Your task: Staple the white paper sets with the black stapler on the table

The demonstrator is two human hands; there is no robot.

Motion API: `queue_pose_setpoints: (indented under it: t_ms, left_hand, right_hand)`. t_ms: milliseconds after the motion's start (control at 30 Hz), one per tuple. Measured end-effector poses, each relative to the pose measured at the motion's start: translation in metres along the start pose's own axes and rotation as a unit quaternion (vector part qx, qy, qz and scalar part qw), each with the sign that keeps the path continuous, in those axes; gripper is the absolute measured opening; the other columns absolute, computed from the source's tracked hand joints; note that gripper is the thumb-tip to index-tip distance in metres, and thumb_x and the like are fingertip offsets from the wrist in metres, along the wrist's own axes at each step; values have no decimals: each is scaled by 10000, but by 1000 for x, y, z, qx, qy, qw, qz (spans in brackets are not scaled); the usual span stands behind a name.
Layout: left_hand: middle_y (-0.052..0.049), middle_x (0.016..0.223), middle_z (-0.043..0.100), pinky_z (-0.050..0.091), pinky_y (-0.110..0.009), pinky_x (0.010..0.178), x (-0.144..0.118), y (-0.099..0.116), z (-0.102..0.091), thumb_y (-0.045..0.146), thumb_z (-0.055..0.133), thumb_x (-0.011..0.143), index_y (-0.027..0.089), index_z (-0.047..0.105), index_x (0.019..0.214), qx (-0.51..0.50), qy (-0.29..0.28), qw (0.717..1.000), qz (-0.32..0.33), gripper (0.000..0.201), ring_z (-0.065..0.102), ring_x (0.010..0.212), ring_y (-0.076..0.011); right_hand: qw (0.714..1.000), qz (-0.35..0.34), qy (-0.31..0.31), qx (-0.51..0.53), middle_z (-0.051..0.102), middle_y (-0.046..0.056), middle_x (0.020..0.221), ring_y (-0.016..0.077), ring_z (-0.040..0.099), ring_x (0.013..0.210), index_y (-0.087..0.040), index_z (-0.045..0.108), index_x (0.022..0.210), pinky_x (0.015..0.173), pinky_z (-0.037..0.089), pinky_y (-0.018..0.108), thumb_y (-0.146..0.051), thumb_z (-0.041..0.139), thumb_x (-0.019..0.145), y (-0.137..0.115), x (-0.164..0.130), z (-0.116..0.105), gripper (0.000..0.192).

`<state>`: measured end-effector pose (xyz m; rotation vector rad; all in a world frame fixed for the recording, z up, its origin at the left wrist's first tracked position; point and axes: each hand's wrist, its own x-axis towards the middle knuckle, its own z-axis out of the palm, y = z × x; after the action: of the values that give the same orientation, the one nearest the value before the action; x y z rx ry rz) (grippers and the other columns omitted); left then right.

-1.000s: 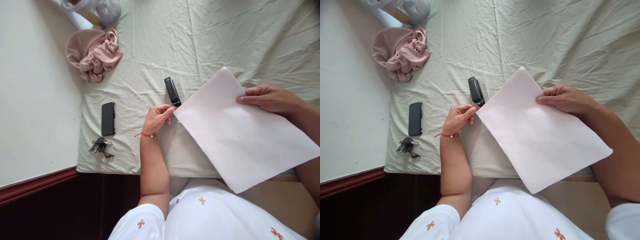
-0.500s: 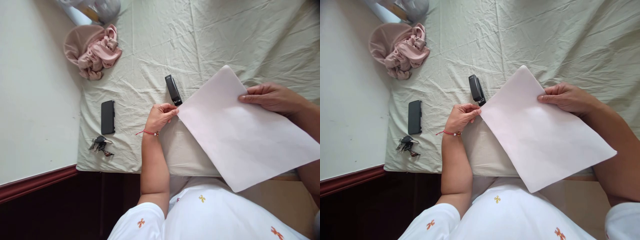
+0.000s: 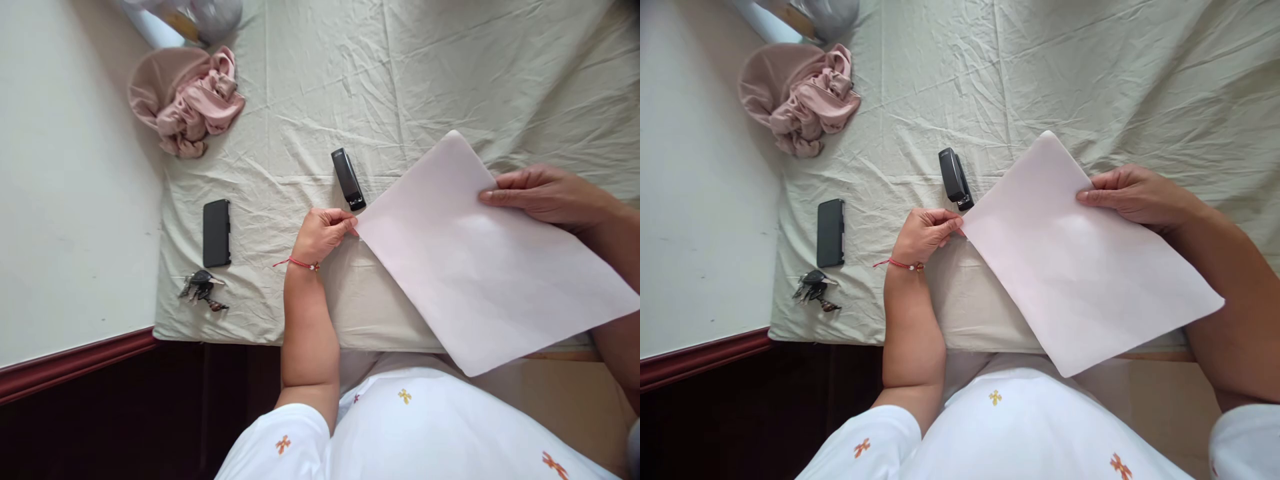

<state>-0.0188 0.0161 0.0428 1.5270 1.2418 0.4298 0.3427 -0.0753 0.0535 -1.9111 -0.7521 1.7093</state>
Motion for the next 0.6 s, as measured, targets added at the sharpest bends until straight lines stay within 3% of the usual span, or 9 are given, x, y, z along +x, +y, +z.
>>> queue_pose_setpoints:
  t_ms: [267, 400, 500, 600]
  left_hand:
    - [-6, 618, 667, 284, -227, 447, 1, -2, -2, 389, 740, 791, 134, 790, 803, 3, -15, 1000, -1, 260, 388, 455, -57]
    - [-9, 644, 681, 320, -229, 483, 3, -5, 1, 386, 699, 846, 137, 798, 817, 29, -6, 999, 44, 270, 412, 487, -64]
    - [-42, 792, 768, 444, -234, 608, 5, -7, 5, 421, 700, 869, 147, 826, 894, 19, 4, 995, 95, 302, 564, 630, -104]
    - [-78, 925, 821, 519, -269, 744, 7, -8, 7, 479, 740, 845, 155, 846, 943, 18, 12, 994, 104, 355, 680, 811, -172]
  right_hand:
    - [1000, 2, 0, 6, 819, 79, 855, 221, 754, 584, -221, 813, 1085, 619, 690, 347, -447, 860, 804, 0, -1, -1, 363]
    - [1000, 6, 6, 16, 814, 66, 826, 211, 747, 569, -230, 809, 1075, 638, 696, 358, -418, 840, 822, -1, -3, 2, 316]
    - [1000, 8, 7, 28, 803, 58, 774, 207, 730, 535, -230, 812, 1008, 626, 696, 367, -400, 840, 819, -3, -5, 4, 257]
    - [1000, 4, 1, 24, 799, 65, 756, 210, 720, 520, -222, 812, 933, 604, 692, 359, -409, 861, 795, -4, -6, 4, 237]
